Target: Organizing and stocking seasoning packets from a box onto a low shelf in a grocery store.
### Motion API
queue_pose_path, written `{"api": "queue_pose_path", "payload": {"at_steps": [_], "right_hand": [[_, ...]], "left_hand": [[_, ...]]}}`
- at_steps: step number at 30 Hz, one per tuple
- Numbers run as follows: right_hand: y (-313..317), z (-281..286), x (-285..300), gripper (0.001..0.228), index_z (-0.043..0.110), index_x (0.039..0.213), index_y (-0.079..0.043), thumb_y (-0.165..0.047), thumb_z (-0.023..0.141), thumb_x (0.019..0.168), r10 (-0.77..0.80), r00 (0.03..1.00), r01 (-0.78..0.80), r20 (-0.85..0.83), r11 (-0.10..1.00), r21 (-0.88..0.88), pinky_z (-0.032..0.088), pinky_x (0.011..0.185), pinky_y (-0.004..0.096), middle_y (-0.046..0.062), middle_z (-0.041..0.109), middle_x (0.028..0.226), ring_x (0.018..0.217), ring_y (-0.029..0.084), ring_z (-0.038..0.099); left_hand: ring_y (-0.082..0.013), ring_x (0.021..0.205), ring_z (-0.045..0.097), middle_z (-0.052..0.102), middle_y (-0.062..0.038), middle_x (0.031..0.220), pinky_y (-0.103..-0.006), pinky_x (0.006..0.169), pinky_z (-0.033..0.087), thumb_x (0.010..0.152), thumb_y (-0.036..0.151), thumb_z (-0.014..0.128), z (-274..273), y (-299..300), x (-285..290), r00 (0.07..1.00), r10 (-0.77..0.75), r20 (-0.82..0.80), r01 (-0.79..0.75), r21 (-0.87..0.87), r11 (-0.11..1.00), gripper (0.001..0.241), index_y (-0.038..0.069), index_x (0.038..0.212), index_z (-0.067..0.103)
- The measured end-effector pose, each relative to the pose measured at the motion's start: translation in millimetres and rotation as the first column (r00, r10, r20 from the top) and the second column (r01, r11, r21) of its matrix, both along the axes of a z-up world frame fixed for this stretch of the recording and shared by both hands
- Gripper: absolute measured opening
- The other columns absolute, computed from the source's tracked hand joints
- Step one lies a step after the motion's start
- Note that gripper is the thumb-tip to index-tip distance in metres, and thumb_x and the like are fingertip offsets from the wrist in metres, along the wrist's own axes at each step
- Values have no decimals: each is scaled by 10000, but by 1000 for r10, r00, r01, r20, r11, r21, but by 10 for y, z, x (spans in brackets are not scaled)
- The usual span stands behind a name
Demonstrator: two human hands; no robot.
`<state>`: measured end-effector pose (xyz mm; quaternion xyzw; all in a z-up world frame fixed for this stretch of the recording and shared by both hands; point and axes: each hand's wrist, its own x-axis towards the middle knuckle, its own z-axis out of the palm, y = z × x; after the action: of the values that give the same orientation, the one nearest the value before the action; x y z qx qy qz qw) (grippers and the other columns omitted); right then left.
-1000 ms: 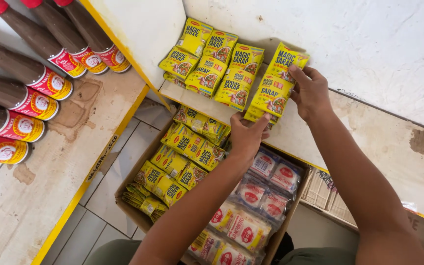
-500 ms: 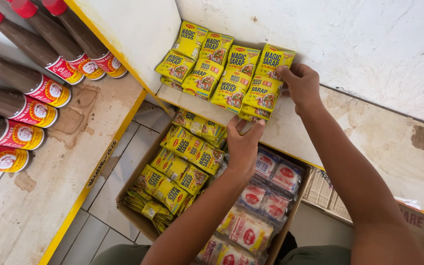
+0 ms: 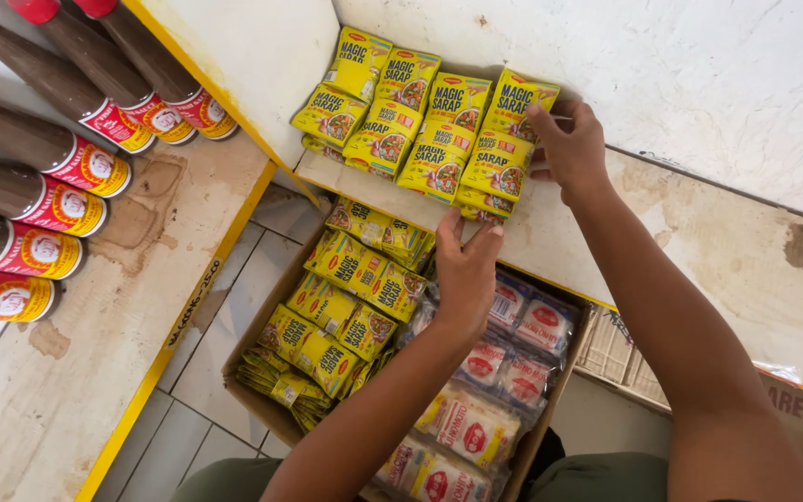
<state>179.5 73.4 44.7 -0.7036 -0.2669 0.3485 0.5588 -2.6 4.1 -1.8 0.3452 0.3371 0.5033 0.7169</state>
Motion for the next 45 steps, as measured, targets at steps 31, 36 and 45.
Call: {"api": "queue_pose_path", "payload": {"at_steps": [31, 36, 45], "right_hand": [[-691, -208, -1530, 234, 629, 1210, -36, -127, 562, 1005, 723, 658, -744, -212, 668, -30, 619, 818, 340, 106, 732, 1105, 988, 216, 749], [-861, -634, -2080, 266, 664, 1201, -45, -145, 652, 956, 901, 433, -874, -8, 418, -248, 571, 896, 300, 66, 754, 1131, 1051, 156, 721], [-881, -1172, -3457, 468, 542, 1306, -19, -207, 727, 919, 964, 256, -963, 74, 261, -67, 594, 907, 387, 164, 735, 1142, 1047, 257, 746]], "left_hand": [[-325, 1105, 657, 584, -170, 1321, -443, 909, 535, 992, 318, 568, -839, 709, -2649, 721, -383, -578, 149, -411, 900, 408, 50, 1299, 571], [-319, 1063, 686, 707, -152, 1176, -428, 910, 542, 935, 247, 619, -721, 802, -3117, 200, -318, -927, 573, -153, 805, 267, 94, 1134, 711], [-352, 1119, 663, 708, -149, 1174, -468, 913, 546, 795, 95, 644, -475, 878, -3415, -267, -209, -941, 668, -337, 664, 331, 128, 1115, 722]]}}
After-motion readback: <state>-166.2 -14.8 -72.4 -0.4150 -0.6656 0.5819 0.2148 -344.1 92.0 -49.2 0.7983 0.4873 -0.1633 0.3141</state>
